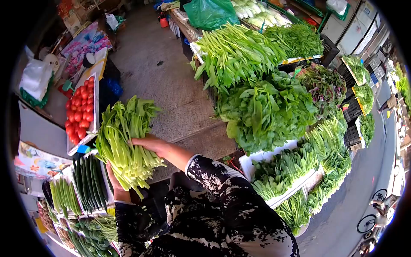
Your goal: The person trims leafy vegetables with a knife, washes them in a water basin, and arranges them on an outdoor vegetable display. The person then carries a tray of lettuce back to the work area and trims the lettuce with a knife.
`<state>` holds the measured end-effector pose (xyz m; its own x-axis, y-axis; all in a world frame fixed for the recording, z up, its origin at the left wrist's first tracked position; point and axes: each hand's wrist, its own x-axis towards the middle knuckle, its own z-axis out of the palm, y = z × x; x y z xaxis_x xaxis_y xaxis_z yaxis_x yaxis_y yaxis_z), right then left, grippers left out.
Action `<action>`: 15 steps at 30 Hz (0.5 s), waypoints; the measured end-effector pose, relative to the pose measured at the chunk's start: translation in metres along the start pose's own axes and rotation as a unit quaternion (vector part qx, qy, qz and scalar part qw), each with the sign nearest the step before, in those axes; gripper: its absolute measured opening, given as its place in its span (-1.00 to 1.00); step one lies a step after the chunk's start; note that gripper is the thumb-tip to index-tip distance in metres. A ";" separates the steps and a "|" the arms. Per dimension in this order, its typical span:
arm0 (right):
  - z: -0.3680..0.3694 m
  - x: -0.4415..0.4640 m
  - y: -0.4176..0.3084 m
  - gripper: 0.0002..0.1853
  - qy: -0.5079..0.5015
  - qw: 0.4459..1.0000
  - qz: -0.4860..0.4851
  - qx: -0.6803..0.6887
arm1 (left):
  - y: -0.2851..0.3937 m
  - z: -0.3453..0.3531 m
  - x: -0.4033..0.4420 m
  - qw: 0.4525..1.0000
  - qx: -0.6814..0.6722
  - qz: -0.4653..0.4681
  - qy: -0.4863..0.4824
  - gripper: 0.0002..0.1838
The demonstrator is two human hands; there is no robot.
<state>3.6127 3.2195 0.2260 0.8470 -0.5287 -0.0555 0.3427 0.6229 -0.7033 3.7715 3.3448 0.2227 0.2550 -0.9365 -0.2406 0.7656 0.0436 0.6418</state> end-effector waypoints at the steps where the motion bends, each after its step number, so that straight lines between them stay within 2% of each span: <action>1: -0.007 0.025 -0.009 -0.39 -0.016 1.000 -0.009 -0.004 | 0.008 0.002 0.021 1.000 0.000 0.002 -0.005 -0.39; 6: -0.038 0.120 -0.075 -0.31 0.041 0.997 0.012 -0.066 | 0.040 -0.016 0.151 1.000 -0.004 -0.004 0.002 -0.38; 8: -0.050 0.145 -0.105 -0.23 0.089 0.990 0.007 -0.104 | 0.052 0.031 0.183 0.999 -0.028 -0.025 0.016 -0.45; 9: -0.059 0.156 -0.115 -0.18 0.096 0.991 -0.015 -0.096 | 0.056 0.029 0.205 0.998 -0.028 -0.052 -0.021 -0.37; 12: -0.063 0.161 -0.171 -0.20 0.148 0.985 -0.004 -0.085 | 0.066 0.059 0.258 0.992 -0.037 -0.108 -0.060 -0.38; 13: -0.064 0.161 -0.186 -0.26 0.196 0.979 -0.017 -0.061 | 0.068 0.076 0.271 0.990 -0.030 -0.115 -0.074 -0.37; 15: -0.073 0.160 -0.214 -0.21 0.237 0.968 -0.024 -0.086 | 0.066 0.105 0.298 0.989 -0.015 -0.124 -0.073 -0.36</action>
<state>3.6449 2.9591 0.3159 0.5373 -0.7844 -0.3099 0.2702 0.5082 -0.8177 3.8362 3.0325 0.2698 -0.0303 -0.9599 -0.2788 0.8112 -0.1866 0.5542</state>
